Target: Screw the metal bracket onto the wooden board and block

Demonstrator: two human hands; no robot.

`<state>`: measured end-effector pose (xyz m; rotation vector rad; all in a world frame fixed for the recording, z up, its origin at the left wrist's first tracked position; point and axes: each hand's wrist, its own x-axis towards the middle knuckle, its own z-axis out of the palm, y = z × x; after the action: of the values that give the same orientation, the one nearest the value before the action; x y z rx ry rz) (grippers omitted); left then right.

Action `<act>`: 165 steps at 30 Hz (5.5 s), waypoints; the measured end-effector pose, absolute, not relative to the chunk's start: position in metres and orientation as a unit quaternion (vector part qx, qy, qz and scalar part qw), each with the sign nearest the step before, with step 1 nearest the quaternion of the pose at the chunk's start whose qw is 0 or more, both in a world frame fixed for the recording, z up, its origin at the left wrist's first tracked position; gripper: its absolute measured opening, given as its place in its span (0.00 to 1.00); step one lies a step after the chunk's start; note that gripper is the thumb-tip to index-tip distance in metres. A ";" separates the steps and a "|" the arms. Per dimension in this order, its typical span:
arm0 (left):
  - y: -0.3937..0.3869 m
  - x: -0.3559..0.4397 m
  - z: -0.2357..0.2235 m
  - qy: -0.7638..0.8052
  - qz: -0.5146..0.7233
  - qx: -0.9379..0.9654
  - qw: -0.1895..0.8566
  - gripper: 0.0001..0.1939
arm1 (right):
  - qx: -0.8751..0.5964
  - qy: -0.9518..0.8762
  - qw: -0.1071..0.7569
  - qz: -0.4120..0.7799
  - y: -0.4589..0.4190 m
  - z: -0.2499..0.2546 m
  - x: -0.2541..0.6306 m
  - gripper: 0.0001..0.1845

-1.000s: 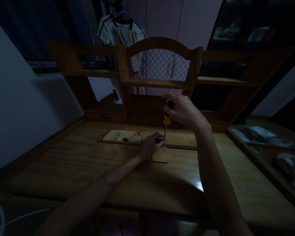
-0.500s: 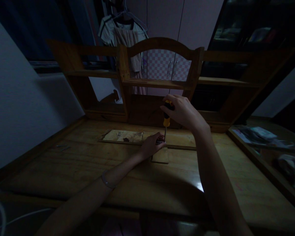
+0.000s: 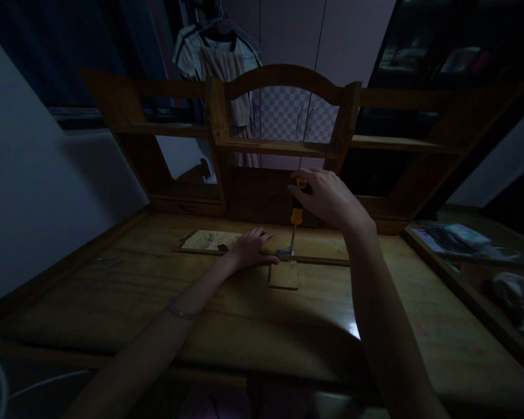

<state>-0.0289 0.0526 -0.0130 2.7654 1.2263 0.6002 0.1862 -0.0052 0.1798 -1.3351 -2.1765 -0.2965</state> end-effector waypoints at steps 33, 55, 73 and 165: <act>0.056 -0.028 -0.016 0.394 0.208 0.894 0.036 0.45 | -0.536 -0.799 0.247 -0.116 -0.012 0.180 0.187 0.18; 0.060 -0.029 -0.021 0.404 0.203 0.891 0.037 0.42 | -0.539 -0.801 0.246 -0.086 -0.014 0.186 0.191 0.12; 0.056 -0.028 -0.017 0.397 0.209 0.893 0.027 0.43 | -0.521 -0.812 0.252 -0.080 -0.011 0.184 0.188 0.14; 0.055 -0.041 -0.010 0.369 0.179 0.911 0.041 0.48 | -0.506 -0.819 0.263 -0.058 -0.003 0.180 0.194 0.16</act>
<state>-0.0409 0.0554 -0.0098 2.7906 1.1307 0.5474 0.1945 -0.0031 0.1801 -1.3694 -2.2160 -0.1577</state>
